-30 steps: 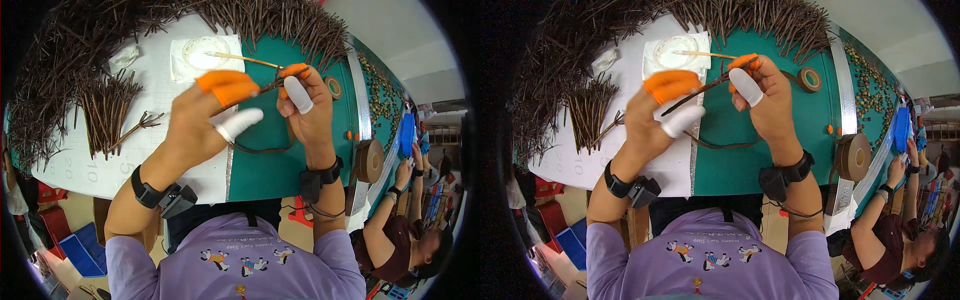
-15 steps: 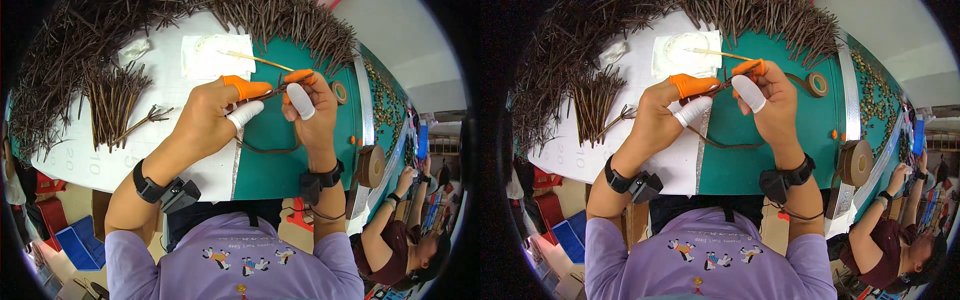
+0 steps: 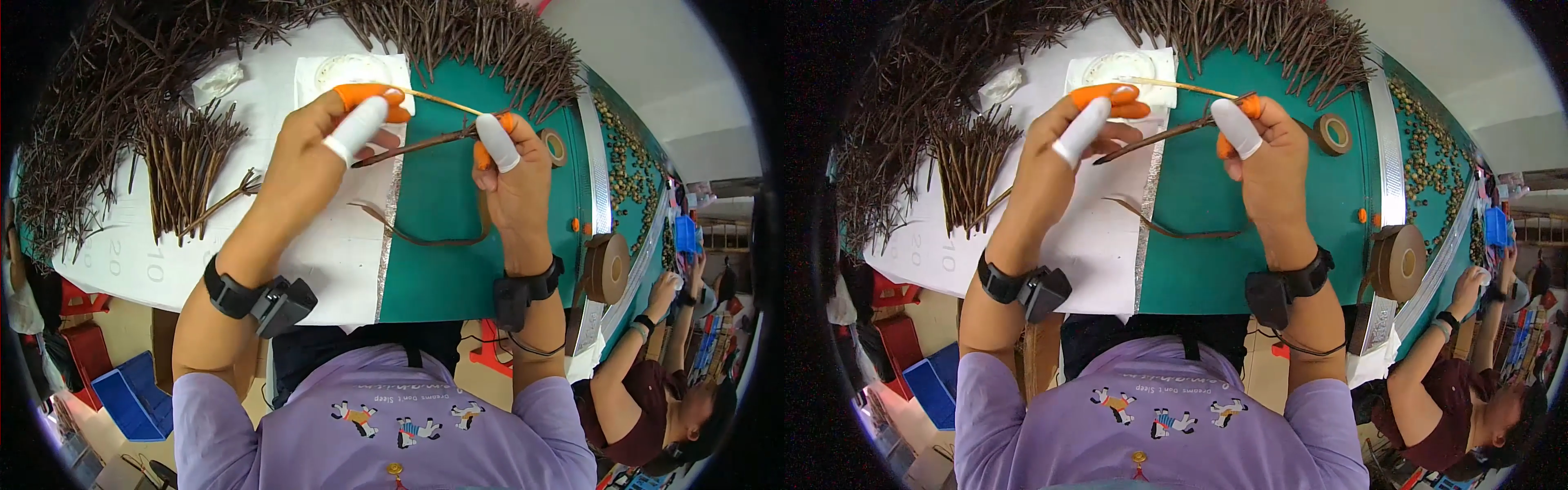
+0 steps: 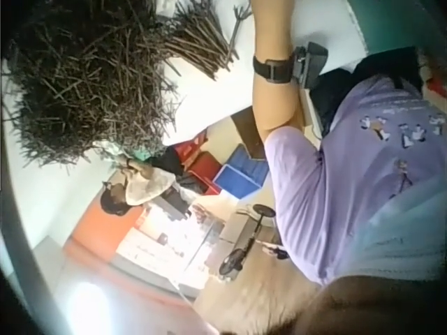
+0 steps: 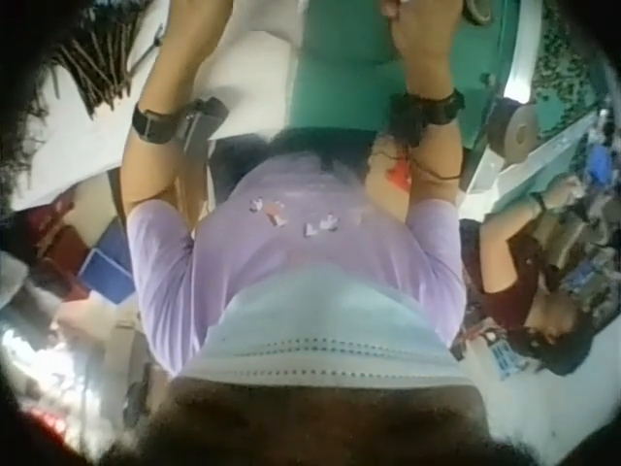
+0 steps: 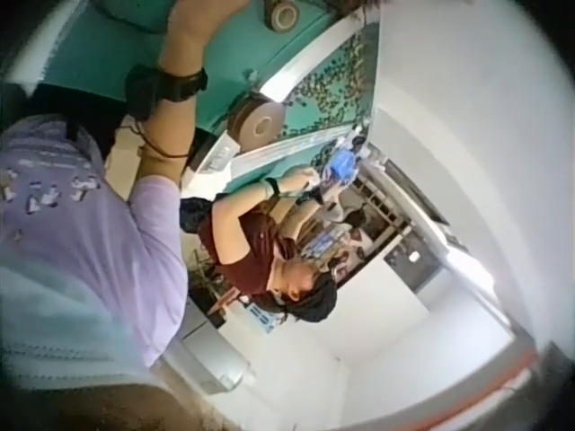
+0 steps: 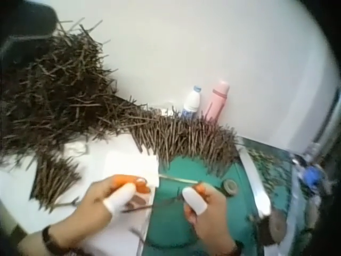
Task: Assembling decorative artificial pine branches by wrapping floral tape around needle bundles and a central stem.
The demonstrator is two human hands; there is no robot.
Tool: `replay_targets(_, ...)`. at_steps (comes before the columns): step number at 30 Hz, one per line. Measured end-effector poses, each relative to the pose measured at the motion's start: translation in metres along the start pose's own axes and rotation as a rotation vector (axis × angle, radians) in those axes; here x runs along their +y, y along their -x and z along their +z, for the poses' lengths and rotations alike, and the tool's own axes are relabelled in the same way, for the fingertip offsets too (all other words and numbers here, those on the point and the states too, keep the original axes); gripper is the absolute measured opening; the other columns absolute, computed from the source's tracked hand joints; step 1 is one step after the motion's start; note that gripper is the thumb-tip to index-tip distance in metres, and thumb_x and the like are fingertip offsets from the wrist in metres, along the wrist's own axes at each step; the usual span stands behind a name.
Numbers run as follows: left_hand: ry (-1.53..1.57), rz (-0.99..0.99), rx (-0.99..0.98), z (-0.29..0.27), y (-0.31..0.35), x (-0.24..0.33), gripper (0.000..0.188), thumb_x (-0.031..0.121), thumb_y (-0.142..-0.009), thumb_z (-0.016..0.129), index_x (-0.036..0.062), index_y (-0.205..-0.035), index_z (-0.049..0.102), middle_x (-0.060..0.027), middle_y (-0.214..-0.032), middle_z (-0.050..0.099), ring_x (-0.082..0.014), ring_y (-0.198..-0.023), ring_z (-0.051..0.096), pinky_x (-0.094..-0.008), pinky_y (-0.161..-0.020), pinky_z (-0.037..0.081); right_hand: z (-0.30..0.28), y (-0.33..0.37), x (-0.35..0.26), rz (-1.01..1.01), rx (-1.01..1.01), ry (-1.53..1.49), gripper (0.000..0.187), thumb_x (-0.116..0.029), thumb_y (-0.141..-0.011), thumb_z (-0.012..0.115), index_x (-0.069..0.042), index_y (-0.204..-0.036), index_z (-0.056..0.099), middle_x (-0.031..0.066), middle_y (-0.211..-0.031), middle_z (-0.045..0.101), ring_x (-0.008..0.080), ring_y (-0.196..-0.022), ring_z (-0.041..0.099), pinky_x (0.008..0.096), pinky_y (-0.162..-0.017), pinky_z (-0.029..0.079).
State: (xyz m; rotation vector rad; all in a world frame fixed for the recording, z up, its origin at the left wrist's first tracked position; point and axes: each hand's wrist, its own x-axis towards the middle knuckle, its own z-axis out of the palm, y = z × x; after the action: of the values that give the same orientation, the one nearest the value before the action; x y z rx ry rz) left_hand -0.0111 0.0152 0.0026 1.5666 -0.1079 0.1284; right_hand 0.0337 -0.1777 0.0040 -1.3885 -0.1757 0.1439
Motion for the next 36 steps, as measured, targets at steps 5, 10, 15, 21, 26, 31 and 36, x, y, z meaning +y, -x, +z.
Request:
replay_targets(5, 0.291, -0.384, -0.12, -0.002, 0.001, 0.002, 0.031, 0.025, -0.09, 0.043, 0.0022, -0.106, 0.056, -0.0075, -0.091, 0.062, -0.0095, -0.073, 0.057, -0.0192, -0.063, 0.042, -0.004, -0.001, 0.002, -0.036, -0.041, -0.082, 0.006, -0.01, -0.083, 0.057, -0.005, -0.081, 0.053, -0.0014, -0.058, 0.047, 0.0036, -0.042, 0.035, 0.0174, -0.039, 0.027)
replay_targets(10, 0.265, -0.414, -0.24, -0.002, 0.003, 0.003, 0.028, 0.021, -0.088, 0.05, 0.0012, -0.106, 0.057, -0.0068, -0.089, 0.063, -0.0102, -0.07, 0.057, -0.0207, -0.062, 0.044, 0.001, 0.003, -0.001, -0.027, -0.107, -0.002, 0.011, -0.012, -0.079, 0.063, -0.004, -0.084, 0.057, -0.0025, -0.06, 0.05, 0.002, -0.047, 0.04, 0.0158, -0.039, 0.026)
replay_targets(15, -0.067, -0.121, -0.247, 0.008, 0.011, -0.001, 0.024, 0.014, -0.082, 0.057, 0.0004, -0.102, 0.059, -0.008, -0.083, 0.063, -0.0128, -0.07, 0.058, -0.0248, -0.059, 0.045, 0.005, 0.006, 0.001, -0.059, -0.096, 0.059, 0.013, -0.012, -0.078, 0.064, -0.004, -0.085, 0.057, -0.0028, -0.061, 0.051, 0.0013, -0.048, 0.041, 0.0156, -0.04, 0.027)
replay_targets(21, -0.705, 0.465, -0.033, 0.008, 0.011, -0.012, 0.028, 0.019, -0.07, 0.068, 0.0042, -0.093, 0.064, -0.0049, -0.07, 0.057, -0.0199, -0.061, 0.053, -0.0304, -0.055, 0.043, 0.008, 0.007, 0.002, -0.06, -0.101, 0.115, 0.012, -0.003, -0.081, 0.057, 0.001, -0.092, 0.054, -0.0013, -0.063, 0.049, 0.0015, -0.048, 0.039, 0.0145, -0.04, 0.027)
replay_targets(26, -0.834, 0.746, 0.113, 0.008, 0.009, -0.009, 0.028, 0.021, -0.066, 0.07, 0.0071, -0.09, 0.065, -0.0026, -0.069, 0.055, -0.0221, -0.061, 0.051, -0.0315, -0.054, 0.041, 0.008, 0.006, 0.002, -0.065, -0.072, 0.102, 0.013, -0.003, -0.08, 0.058, 0.001, -0.092, 0.055, -0.0017, -0.064, 0.049, 0.0009, -0.048, 0.039, 0.014, -0.04, 0.027)
replay_targets(31, -0.898, 0.552, 0.083, 0.009, 0.015, 0.003, 0.029, 0.014, -0.064, 0.071, 0.0092, -0.092, 0.065, -0.0049, -0.082, 0.059, -0.0222, -0.07, 0.055, -0.0296, -0.06, 0.045, 0.006, 0.006, 0.001, -0.112, -0.096, 0.14, 0.012, -0.003, -0.08, 0.058, 0.0, -0.091, 0.055, -0.0019, -0.064, 0.05, 0.0008, -0.048, 0.038, 0.0141, -0.04, 0.026)
replay_targets(36, -0.854, 0.69, 0.107, 0.011, 0.012, -0.008, 0.025, 0.013, -0.065, 0.07, 0.0084, -0.089, 0.064, -0.003, -0.081, 0.058, -0.02, -0.066, 0.052, -0.03, -0.057, 0.041, 0.011, 0.009, 0.002, -0.108, -0.109, 0.157, 0.01, -0.005, -0.08, 0.058, -0.001, -0.088, 0.054, -0.0022, -0.062, 0.049, 0.0008, -0.047, 0.038, 0.0147, -0.039, 0.026)
